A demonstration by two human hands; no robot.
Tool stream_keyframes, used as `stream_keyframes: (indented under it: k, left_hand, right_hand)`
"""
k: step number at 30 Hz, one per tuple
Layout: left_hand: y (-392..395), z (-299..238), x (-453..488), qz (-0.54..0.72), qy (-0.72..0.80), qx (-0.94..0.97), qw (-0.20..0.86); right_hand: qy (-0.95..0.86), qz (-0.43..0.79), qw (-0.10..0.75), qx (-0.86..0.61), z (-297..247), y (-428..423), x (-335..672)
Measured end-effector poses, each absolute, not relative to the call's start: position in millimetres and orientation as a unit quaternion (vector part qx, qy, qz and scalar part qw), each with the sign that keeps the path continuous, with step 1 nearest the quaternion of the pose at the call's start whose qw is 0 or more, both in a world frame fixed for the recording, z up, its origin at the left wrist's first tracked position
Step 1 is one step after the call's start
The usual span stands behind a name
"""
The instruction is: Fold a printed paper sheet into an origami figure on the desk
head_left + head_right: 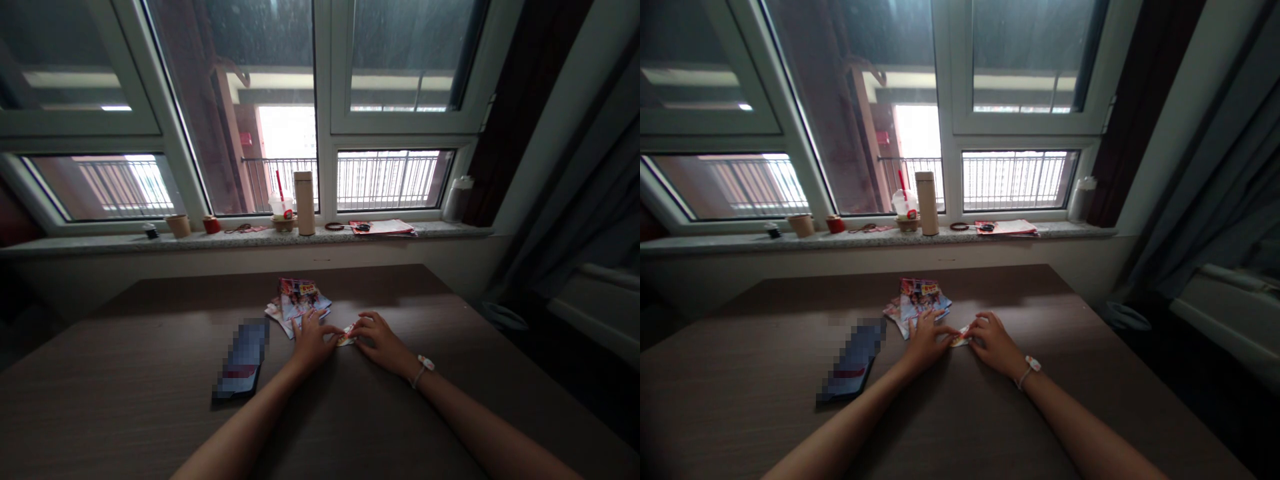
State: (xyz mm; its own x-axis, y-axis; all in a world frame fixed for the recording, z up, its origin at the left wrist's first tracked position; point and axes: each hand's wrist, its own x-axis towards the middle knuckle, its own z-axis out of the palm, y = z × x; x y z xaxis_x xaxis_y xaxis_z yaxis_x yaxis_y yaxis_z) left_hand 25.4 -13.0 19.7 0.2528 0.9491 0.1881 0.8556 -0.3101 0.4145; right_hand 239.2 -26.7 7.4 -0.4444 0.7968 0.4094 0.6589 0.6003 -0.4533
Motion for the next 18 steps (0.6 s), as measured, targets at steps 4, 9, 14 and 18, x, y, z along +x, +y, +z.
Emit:
stream_keyframes:
  k: [4, 9, 14, 18]
  left_hand:
    - [-11.8, 17.9, 25.0, 0.194, 0.571, 0.789, 0.115]
    - [-10.9, 18.8, 24.8, 0.178, 0.572, 0.793, 0.112]
    - [-12.5, 21.3, 23.3, 0.177, 0.562, 0.798, 0.125]
    - [-11.7, 21.7, 22.2, 0.17, 0.558, 0.801, 0.139]
  right_hand:
    - [-0.84, 0.111, 0.304, -0.435, 5.6, -26.5, 238.6]
    - [-0.84, 0.101, 0.304, -0.437, 3.3, -26.4, 237.1]
    - [-0.836, 0.085, 0.299, -0.452, 2.9, -26.9, 235.7]
    - [-0.836, 0.072, 0.294, -0.458, 2.0, -26.2, 235.0]
